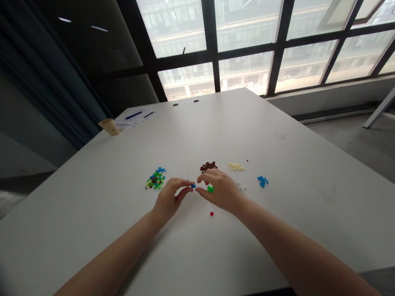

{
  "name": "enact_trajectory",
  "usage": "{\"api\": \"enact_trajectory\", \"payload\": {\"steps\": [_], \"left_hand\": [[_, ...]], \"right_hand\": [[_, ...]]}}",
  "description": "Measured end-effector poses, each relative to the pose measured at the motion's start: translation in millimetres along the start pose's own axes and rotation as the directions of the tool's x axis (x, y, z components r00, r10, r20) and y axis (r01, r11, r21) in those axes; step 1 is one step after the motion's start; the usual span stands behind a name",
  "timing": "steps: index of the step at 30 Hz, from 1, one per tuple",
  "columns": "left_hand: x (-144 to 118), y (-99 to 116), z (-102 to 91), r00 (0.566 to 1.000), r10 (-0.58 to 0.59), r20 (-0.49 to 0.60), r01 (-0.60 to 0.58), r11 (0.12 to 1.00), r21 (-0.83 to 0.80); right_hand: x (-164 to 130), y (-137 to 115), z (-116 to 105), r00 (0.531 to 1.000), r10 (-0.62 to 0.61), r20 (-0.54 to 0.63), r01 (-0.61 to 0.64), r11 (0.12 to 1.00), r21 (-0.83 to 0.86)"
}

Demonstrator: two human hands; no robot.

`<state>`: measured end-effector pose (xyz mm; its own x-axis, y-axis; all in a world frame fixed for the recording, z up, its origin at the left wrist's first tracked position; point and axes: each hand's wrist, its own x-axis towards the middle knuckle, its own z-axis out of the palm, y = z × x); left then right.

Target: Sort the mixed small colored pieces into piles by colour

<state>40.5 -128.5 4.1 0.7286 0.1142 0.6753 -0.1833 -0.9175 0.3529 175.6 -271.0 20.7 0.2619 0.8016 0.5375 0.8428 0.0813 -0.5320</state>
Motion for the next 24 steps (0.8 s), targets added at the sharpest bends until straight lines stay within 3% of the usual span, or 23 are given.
{"api": "enact_trajectory", "payload": {"steps": [6,14,24], "left_hand": [[-0.6,-1.0,0.7,1.000,-0.005,0.021,0.005,1.000,-0.011],[0.1,0.0,-0.8,0.995,0.076,-0.057,-0.080,0.994,-0.079],[-2.0,-1.8,1.7,0.997,0.055,-0.045,-0.059,0.995,-0.076]], "right_hand": [[-0.2,-5.6,1.7,0.998,-0.061,-0.029,0.062,0.998,0.020],[0.5,-8.4,-2.0,0.997,-0.077,-0.033,0.078,0.997,0.021],[1.2,-11.1,0.8,0.995,-0.095,0.001,0.095,0.995,0.009]]}}
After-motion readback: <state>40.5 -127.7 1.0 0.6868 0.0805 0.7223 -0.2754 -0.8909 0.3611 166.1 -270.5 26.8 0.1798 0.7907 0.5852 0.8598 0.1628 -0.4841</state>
